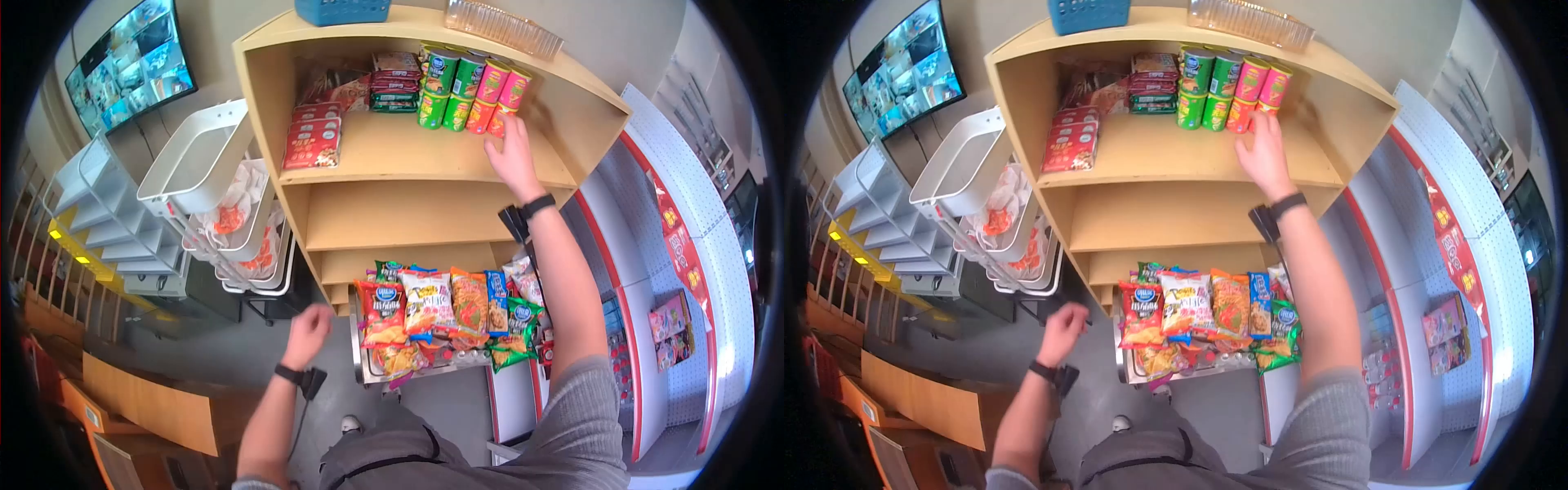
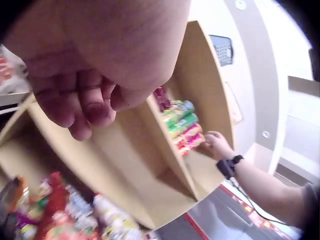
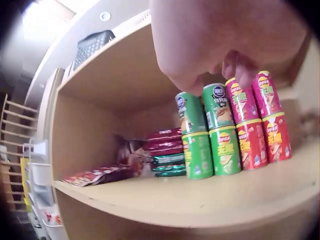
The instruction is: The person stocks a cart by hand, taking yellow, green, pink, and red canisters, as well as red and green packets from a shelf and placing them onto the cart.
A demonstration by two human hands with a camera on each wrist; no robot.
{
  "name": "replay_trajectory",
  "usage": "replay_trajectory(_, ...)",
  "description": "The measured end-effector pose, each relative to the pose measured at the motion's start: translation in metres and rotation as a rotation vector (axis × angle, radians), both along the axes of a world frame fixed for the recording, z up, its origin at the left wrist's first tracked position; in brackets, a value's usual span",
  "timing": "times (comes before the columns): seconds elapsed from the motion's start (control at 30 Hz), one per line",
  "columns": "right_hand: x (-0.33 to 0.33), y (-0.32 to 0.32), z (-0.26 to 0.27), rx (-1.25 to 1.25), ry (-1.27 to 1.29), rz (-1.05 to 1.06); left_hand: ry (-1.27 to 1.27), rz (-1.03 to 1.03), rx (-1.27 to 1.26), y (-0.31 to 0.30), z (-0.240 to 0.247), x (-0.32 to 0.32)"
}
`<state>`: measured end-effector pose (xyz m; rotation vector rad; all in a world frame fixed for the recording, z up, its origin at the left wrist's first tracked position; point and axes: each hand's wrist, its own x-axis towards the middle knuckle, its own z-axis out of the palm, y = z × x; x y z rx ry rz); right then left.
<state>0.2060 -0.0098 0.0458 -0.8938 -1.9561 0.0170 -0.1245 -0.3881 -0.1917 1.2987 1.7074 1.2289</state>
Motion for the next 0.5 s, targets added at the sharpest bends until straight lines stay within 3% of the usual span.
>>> replay_trajectory(0.07, -0.008, 0.054, 0.013, 0.301, -0.098, -0.107, 0.115, -0.046, 0.09, 0.072, 0.099, 0.02)
replay_trajectory(0.13, -0.018, 0.083, 0.034, 0.326, -0.109, -0.102, 0.25, -0.126, 0.296, 0.146, 0.169, 0.035)
replay_trajectory(0.2, -0.026, 0.102, 0.054, 0.314, -0.164, -0.093, 0.332, -0.225, 0.451, 0.225, 0.207, 0.04)
replay_trajectory(0.27, -0.033, 0.128, 0.057, 0.35, -0.223, -0.126, 0.457, -0.221, 0.433, 0.285, 0.247, 0.05)
replay_trajectory(0.37, -0.034, 0.145, 0.061, 0.304, -0.331, -0.252, 0.877, -0.18, 0.555, 0.372, 0.271, 0.042)
replay_trajectory(0.5, -0.037, 0.163, 0.048, 0.356, -0.318, -0.232, 0.902, -0.017, 0.694, 0.446, 0.299, 0.055)
